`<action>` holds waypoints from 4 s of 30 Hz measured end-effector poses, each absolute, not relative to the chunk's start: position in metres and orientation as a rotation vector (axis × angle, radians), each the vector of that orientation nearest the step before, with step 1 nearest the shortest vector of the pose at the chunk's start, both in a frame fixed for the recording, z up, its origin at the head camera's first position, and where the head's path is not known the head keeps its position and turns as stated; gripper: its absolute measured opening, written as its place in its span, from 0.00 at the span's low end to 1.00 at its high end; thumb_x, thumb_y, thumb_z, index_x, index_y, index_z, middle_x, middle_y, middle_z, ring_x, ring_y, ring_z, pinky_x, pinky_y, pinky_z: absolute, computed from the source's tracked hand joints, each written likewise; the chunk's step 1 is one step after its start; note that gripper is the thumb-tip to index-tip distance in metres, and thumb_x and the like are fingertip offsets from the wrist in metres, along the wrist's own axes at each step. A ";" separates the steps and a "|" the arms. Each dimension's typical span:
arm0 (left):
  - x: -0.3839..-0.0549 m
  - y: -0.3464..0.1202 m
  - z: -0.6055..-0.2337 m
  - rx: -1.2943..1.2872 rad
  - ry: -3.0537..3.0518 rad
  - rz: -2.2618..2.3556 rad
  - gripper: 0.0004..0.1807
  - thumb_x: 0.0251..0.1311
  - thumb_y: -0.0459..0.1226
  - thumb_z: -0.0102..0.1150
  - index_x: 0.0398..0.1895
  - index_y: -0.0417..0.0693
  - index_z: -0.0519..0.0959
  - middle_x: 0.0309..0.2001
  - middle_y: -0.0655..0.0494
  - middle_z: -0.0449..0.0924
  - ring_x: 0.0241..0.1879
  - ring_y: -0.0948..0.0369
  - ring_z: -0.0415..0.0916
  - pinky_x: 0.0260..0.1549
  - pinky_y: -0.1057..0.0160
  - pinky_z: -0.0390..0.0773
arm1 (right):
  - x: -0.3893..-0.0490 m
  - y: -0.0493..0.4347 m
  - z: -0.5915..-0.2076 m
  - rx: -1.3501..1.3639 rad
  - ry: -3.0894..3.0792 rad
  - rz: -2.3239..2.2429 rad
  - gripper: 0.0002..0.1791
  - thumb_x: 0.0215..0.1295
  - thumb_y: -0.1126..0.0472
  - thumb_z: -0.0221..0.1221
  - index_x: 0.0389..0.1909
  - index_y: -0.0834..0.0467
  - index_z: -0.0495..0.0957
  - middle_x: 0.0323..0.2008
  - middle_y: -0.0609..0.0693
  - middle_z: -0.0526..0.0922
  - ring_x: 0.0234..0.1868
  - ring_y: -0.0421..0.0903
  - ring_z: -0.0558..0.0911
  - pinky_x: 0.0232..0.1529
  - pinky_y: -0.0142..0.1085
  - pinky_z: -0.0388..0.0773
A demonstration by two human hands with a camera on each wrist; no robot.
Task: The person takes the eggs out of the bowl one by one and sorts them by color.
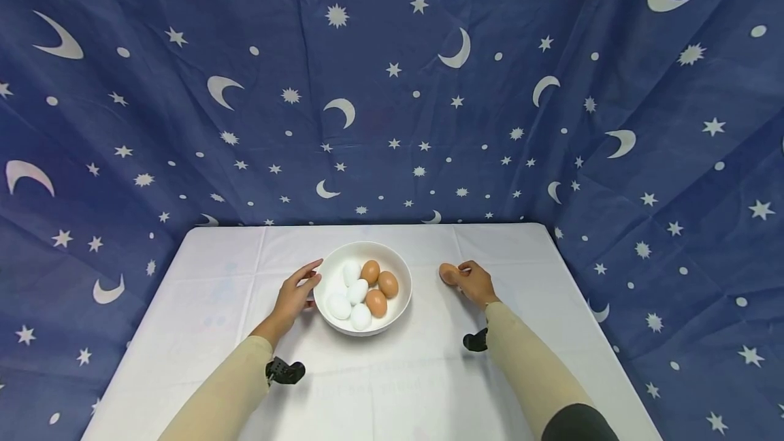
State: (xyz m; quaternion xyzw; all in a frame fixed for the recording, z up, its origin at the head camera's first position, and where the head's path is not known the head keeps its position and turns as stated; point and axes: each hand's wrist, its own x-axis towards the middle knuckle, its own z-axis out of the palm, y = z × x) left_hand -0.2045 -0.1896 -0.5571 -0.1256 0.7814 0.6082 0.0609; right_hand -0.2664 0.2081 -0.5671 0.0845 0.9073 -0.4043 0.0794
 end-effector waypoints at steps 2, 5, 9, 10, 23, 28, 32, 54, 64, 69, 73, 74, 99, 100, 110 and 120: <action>-0.205 -0.190 -0.557 -0.379 2.365 1.840 0.24 0.73 0.43 0.51 0.70 0.59 0.69 0.59 0.48 0.66 0.42 0.59 0.73 0.32 0.64 0.82 | -0.267 0.209 -0.565 0.249 2.739 -1.196 0.29 0.66 0.45 0.62 0.56 0.63 0.73 0.47 0.62 0.80 0.41 0.52 0.80 0.40 0.40 0.77; -0.205 -0.190 -0.558 -0.380 2.369 1.839 0.24 0.73 0.43 0.51 0.70 0.59 0.69 0.59 0.48 0.66 0.42 0.59 0.73 0.32 0.65 0.81 | -0.268 0.209 -0.561 0.237 2.798 -1.199 0.29 0.65 0.45 0.62 0.56 0.64 0.74 0.45 0.60 0.78 0.40 0.52 0.76 0.39 0.40 0.73; -0.204 -0.191 -0.558 -0.380 2.371 1.836 0.24 0.73 0.44 0.51 0.70 0.59 0.69 0.59 0.48 0.66 0.42 0.58 0.73 0.32 0.65 0.81 | -0.270 0.200 -0.553 0.200 2.888 -1.242 0.27 0.64 0.48 0.64 0.53 0.64 0.76 0.43 0.59 0.77 0.39 0.52 0.75 0.38 0.39 0.72; -0.204 -0.191 -0.558 -0.381 2.371 1.836 0.24 0.73 0.44 0.51 0.70 0.59 0.69 0.59 0.48 0.66 0.42 0.58 0.73 0.32 0.65 0.81 | -0.271 0.196 -0.551 0.177 2.912 -1.250 0.26 0.63 0.49 0.65 0.53 0.64 0.76 0.43 0.60 0.77 0.38 0.52 0.75 0.38 0.40 0.72; -0.204 -0.190 -0.558 -0.371 2.363 1.854 0.24 0.73 0.43 0.51 0.70 0.58 0.69 0.58 0.48 0.66 0.42 0.59 0.72 0.31 0.65 0.81 | -0.260 0.135 -0.520 -0.126 2.963 -1.358 0.21 0.62 0.53 0.67 0.50 0.61 0.78 0.39 0.55 0.79 0.36 0.47 0.78 0.38 0.38 0.77; -0.204 -0.190 -0.557 -0.368 2.363 1.857 0.24 0.73 0.42 0.51 0.70 0.57 0.69 0.58 0.48 0.66 0.42 0.58 0.71 0.31 0.65 0.81 | -0.251 0.114 -0.511 -0.176 2.941 -1.347 0.21 0.60 0.51 0.68 0.49 0.58 0.78 0.38 0.53 0.80 0.35 0.44 0.78 0.35 0.35 0.76; -0.204 -0.190 -0.556 -0.368 2.362 1.854 0.24 0.73 0.43 0.51 0.70 0.58 0.69 0.58 0.48 0.66 0.42 0.58 0.71 0.31 0.66 0.81 | -0.247 0.100 -0.507 -0.205 2.886 -1.370 0.21 0.61 0.53 0.68 0.50 0.59 0.78 0.39 0.53 0.80 0.36 0.44 0.78 0.36 0.34 0.78; -0.201 -0.191 -0.556 -0.364 2.337 1.870 0.24 0.73 0.43 0.51 0.71 0.57 0.69 0.59 0.47 0.65 0.44 0.57 0.71 0.33 0.63 0.82 | -0.230 0.049 -0.517 -0.197 2.886 -1.155 0.25 0.58 0.62 0.60 0.57 0.67 0.76 0.49 0.60 0.80 0.47 0.51 0.79 0.49 0.40 0.80; -0.201 -0.190 -0.556 -0.362 2.344 1.863 0.24 0.73 0.43 0.51 0.71 0.58 0.68 0.59 0.47 0.65 0.44 0.58 0.71 0.32 0.65 0.81 | -0.231 0.041 -0.524 -0.255 2.987 -0.928 0.28 0.56 0.58 0.72 0.55 0.67 0.77 0.49 0.59 0.80 0.51 0.54 0.82 0.57 0.41 0.78; -0.201 -0.190 -0.557 -0.365 2.351 1.870 0.24 0.73 0.43 0.51 0.70 0.57 0.69 0.59 0.46 0.66 0.43 0.58 0.71 0.31 0.65 0.81 | -0.230 0.041 -0.525 -0.309 3.020 -0.867 0.26 0.54 0.60 0.72 0.53 0.67 0.78 0.46 0.58 0.80 0.48 0.52 0.82 0.54 0.39 0.79; -0.201 -0.190 -0.558 -0.366 2.359 1.860 0.24 0.73 0.43 0.51 0.71 0.57 0.69 0.59 0.46 0.66 0.43 0.58 0.72 0.30 0.65 0.81 | -0.229 0.041 -0.525 -0.309 3.018 -0.864 0.25 0.55 0.62 0.71 0.52 0.68 0.79 0.44 0.58 0.80 0.47 0.52 0.82 0.53 0.39 0.80; -0.201 -0.190 -0.558 -0.372 2.356 1.859 0.24 0.73 0.43 0.51 0.70 0.58 0.69 0.60 0.47 0.66 0.43 0.58 0.72 0.30 0.66 0.81 | -0.229 0.041 -0.525 -0.307 3.016 -0.859 0.24 0.55 0.63 0.71 0.52 0.68 0.79 0.44 0.58 0.80 0.47 0.51 0.82 0.53 0.39 0.80; -0.203 -0.191 -0.559 -0.358 2.333 1.878 0.24 0.73 0.43 0.51 0.71 0.58 0.69 0.60 0.48 0.65 0.46 0.57 0.71 0.33 0.63 0.81 | -0.228 0.038 -0.524 -0.289 2.975 -0.807 0.18 0.55 0.67 0.69 0.47 0.67 0.81 0.39 0.55 0.80 0.41 0.48 0.81 0.47 0.36 0.81; -0.203 -0.191 -0.559 -0.356 2.335 1.877 0.24 0.73 0.43 0.51 0.71 0.58 0.69 0.60 0.48 0.65 0.46 0.57 0.71 0.33 0.63 0.81 | -0.228 0.038 -0.524 -0.283 2.967 -0.815 0.18 0.55 0.67 0.69 0.48 0.67 0.81 0.39 0.55 0.79 0.41 0.48 0.81 0.47 0.36 0.81; -0.203 -0.192 -0.560 -0.339 2.339 1.883 0.25 0.72 0.43 0.52 0.71 0.54 0.68 0.58 0.46 0.65 0.37 0.62 0.72 0.33 0.61 0.82 | -0.231 0.040 -0.525 -0.280 2.937 -0.912 0.22 0.50 0.67 0.70 0.49 0.68 0.82 0.43 0.57 0.80 0.46 0.51 0.82 0.51 0.39 0.81; -0.203 -0.191 -0.559 -0.336 2.325 1.908 0.25 0.73 0.43 0.52 0.71 0.55 0.68 0.58 0.46 0.65 0.38 0.61 0.72 0.31 0.64 0.81 | -0.234 0.041 -0.523 -0.227 2.867 -1.029 0.20 0.54 0.66 0.67 0.50 0.63 0.82 0.46 0.57 0.84 0.47 0.51 0.82 0.51 0.42 0.80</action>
